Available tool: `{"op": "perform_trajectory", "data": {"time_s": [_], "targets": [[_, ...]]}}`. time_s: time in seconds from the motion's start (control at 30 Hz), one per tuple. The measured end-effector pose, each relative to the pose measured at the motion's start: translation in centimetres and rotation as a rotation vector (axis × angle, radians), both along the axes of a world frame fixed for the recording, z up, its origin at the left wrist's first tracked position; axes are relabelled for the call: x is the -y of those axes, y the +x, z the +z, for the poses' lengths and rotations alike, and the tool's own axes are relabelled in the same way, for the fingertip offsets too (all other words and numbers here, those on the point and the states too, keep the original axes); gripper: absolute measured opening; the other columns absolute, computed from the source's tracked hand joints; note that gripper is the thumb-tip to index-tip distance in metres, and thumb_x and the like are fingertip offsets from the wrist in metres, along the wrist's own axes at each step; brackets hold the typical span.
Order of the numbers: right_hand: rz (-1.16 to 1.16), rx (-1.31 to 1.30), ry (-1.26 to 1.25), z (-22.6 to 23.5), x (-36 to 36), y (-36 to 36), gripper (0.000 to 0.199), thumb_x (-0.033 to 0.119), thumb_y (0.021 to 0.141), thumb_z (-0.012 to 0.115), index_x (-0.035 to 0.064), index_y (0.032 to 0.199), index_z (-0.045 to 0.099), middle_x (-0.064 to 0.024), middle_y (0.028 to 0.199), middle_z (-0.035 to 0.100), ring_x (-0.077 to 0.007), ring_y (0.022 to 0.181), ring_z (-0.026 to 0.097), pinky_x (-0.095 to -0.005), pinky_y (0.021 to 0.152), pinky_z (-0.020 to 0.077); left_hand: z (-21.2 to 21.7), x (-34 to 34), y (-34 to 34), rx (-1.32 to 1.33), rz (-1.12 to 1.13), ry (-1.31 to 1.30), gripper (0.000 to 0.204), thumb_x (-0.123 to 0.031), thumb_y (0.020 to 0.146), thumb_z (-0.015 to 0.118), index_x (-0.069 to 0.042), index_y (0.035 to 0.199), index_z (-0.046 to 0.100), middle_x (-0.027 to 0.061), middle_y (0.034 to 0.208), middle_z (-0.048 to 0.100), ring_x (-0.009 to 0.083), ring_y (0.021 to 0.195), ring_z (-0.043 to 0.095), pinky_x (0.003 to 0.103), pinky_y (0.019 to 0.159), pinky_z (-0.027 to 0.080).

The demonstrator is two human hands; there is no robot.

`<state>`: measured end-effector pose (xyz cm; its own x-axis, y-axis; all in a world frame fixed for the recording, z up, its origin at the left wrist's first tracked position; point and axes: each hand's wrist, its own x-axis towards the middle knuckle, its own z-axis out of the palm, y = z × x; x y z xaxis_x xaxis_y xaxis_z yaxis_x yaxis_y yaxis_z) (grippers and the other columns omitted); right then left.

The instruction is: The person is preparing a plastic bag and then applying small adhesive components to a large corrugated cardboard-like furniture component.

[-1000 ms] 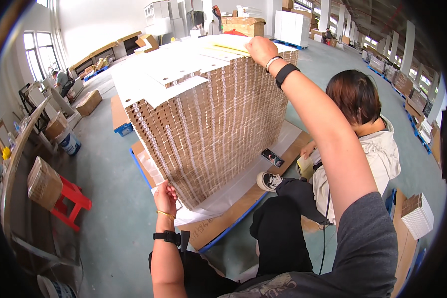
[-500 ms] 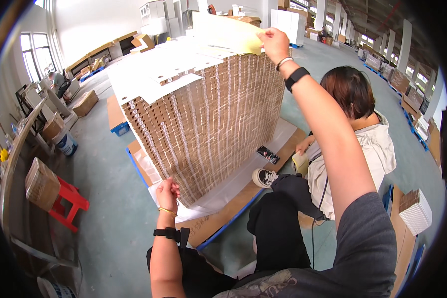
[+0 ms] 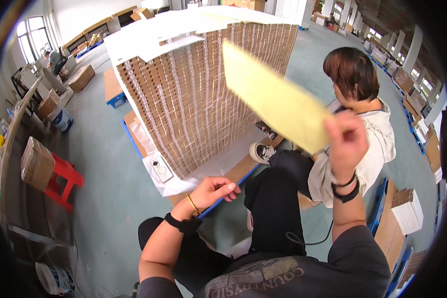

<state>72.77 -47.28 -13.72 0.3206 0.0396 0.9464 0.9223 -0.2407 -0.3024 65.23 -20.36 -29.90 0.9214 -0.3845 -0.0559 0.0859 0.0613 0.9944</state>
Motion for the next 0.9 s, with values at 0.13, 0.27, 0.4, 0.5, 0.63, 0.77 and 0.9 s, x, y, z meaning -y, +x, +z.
{"op": "perform_trajectory", "data": {"time_s": [0.13, 0.27, 0.4, 0.5, 0.63, 0.77, 0.9], "targets": [[0.153, 0.023, -0.496, -5.2, -2.3, -3.2, 0.016, 0.002, 0.065, 0.068, 0.0052, 0.076, 0.056, -0.0048, 0.074, 0.056, -0.0207, 0.065, 0.055, -0.0286, 0.056, 0.0439, 0.2, 2.5, -1.1, -0.035, -0.152, -0.582, 0.063, -0.05, 0.09, 0.04, -0.003, 0.131, 0.037, 0.016, 0.132, 0.041, 0.0286, 0.119, 0.045, 0.043, 0.097, 0.04], [0.388, 0.054, -0.688, -10.7, -5.6, -5.5, 0.012, 0.009, 0.066, 0.062, 0.0064, 0.076, 0.055, -0.0027, 0.075, 0.053, -0.0186, 0.068, 0.056, -0.0275, 0.053, 0.0446, 0.8, 3.3, -1.8, -0.344, 0.082, -1.002, 0.058, -0.043, 0.091, 0.044, 0.0, 0.129, 0.037, 0.0172, 0.132, 0.041, 0.032, 0.119, 0.045, 0.044, 0.1, 0.037], [0.616, -0.056, -0.791, -13.4, -7.5, -6.9, 0.012, 0.015, 0.072, 0.064, 0.0068, 0.079, 0.059, -0.0037, 0.086, 0.056, -0.0211, 0.083, 0.056, -0.0317, 0.069, 0.0462, -1.5, 1.7, -3.3, -0.329, 0.46, -0.645, 0.035, -0.008, 0.09, 0.051, 0.006, 0.121, 0.043, 0.0187, 0.116, 0.054, 0.0242, 0.101, 0.058, 0.036, 0.086, 0.049], [0.736, -0.166, -0.791, -13.4, -8.5, -6.4, 0.016, 0.019, 0.078, 0.065, 0.0061, 0.087, 0.062, -0.0096, 0.103, 0.057, -0.0255, 0.099, 0.053, -0.0374, 0.088, 0.0407, -2.5, 0.1, -4.1, -0.211, 0.627, -0.505, 0.031, -0.008, 0.09, 0.051, 0.007, 0.117, 0.046, 0.0169, 0.112, 0.057, 0.0239, 0.098, 0.059, 0.037, 0.084, 0.05], [0.386, -0.501, -0.405, -14.1, -10.2, -3.7, 0.044, 0.018, 0.078, 0.067, 0.0009, 0.115, 0.053, -0.0172, 0.119, 0.051, -0.0343, 0.112, 0.047, -0.0396, 0.093, 0.0383, -2.4, -1.2, -5.0, -0.124, 0.687, -0.515, 0.028, -0.005, 0.087, 0.055, 0.001, 0.114, 0.051, 0.0125, 0.108, 0.061, 0.0199, 0.095, 0.061, 0.034, 0.083, 0.05], [0.561, -0.958, -0.285, -16.4, -11.8, -2.6, 0.064, 0.017, 0.083, 0.063, 0.001, 0.134, 0.028, -0.0241, 0.121, 0.048, -0.0292, 0.112, 0.05, -0.0387, 0.092, 0.0408, -4.4, -2.2, -6.2, -0.133, 0.668, -0.422, 0.026, -0.004, 0.087, 0.055, -0.001, 0.113, 0.053, 0.0106, 0.108, 0.061, 0.0174, 0.095, 0.059, 0.032, 0.083, 0.049], [0.904, -1.163, 0.017, -16.8, -13.6, -3.0, 0.063, 0.005, 0.085, 0.058, 0.003, 0.136, 0.022, -0.0186, 0.108, 0.055, -0.0186, 0.096, 0.058, -0.0285, 0.078, 0.0478, -5.4, -2.0, -7.2, -0.123, 0.622, -0.411, 0.025, -0.005, 0.086, 0.058, -0.001, 0.111, 0.056, 0.0089, 0.107, 0.062, 0.0153, 0.095, 0.059, 0.031, 0.084, 0.047]]}}
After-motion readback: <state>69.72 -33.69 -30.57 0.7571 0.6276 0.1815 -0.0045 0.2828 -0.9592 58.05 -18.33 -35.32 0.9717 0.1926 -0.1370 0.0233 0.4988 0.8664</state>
